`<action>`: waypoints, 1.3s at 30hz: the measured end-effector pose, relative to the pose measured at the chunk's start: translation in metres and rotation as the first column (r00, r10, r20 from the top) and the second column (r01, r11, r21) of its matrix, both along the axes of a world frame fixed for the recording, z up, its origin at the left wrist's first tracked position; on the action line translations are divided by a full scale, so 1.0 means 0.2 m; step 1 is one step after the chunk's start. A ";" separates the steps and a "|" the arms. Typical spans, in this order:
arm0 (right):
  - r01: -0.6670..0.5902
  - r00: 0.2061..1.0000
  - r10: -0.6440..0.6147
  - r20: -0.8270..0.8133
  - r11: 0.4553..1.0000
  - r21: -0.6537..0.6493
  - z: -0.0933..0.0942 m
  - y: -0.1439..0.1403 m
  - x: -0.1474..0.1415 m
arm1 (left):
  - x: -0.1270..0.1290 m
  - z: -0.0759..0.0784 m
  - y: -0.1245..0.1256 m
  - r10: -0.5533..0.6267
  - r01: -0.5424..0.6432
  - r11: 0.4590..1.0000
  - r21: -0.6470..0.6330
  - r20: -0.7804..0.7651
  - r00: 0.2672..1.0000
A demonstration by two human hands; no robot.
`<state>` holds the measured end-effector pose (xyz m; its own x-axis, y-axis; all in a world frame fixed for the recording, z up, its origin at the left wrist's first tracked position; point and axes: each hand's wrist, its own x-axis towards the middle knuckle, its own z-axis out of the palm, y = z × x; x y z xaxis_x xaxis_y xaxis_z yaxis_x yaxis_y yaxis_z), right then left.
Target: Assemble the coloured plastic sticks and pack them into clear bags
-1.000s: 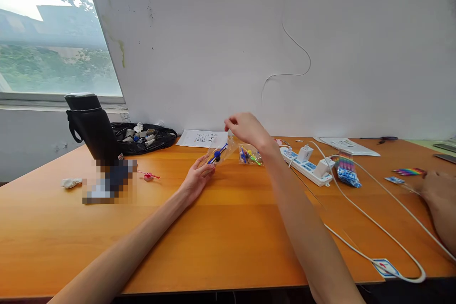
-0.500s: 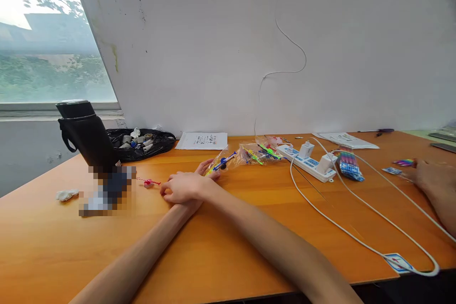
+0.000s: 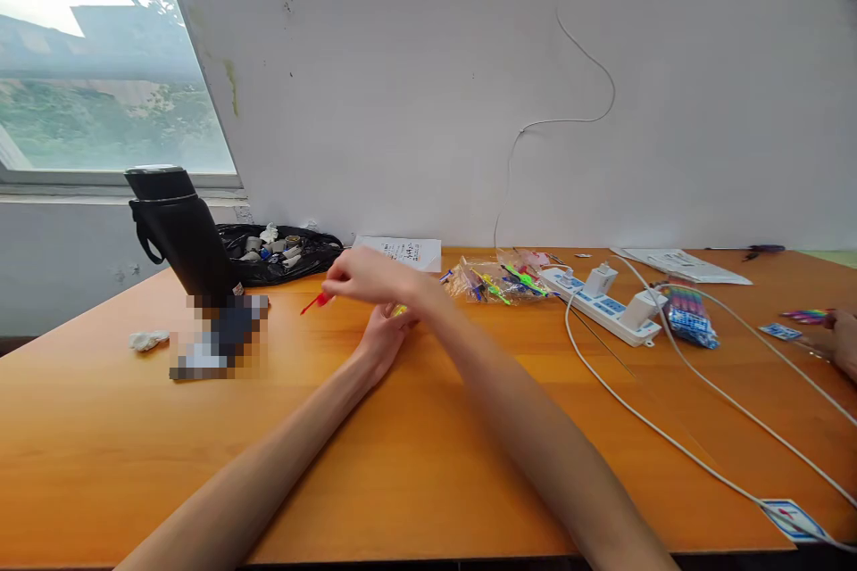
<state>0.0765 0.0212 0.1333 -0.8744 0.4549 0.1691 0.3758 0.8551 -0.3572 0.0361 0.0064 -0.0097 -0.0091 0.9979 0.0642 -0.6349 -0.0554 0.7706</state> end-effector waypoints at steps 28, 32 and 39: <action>0.363 0.930 -0.356 0.085 0.928 -0.086 0.22 0.04 0.62 | -0.03 0.05 -0.01 -0.003 0.004 1.000 0.009 -0.022 1.000; 0.325 0.945 -0.322 0.057 0.944 -0.059 0.22 0.04 0.62 | -0.02 0.07 -0.03 0.015 -0.014 1.000 0.014 -0.015 1.000; 0.346 0.934 -0.339 -0.113 0.937 0.046 0.27 0.02 0.65 | -0.04 0.10 -0.05 -0.001 -0.005 0.995 0.098 0.059 0.998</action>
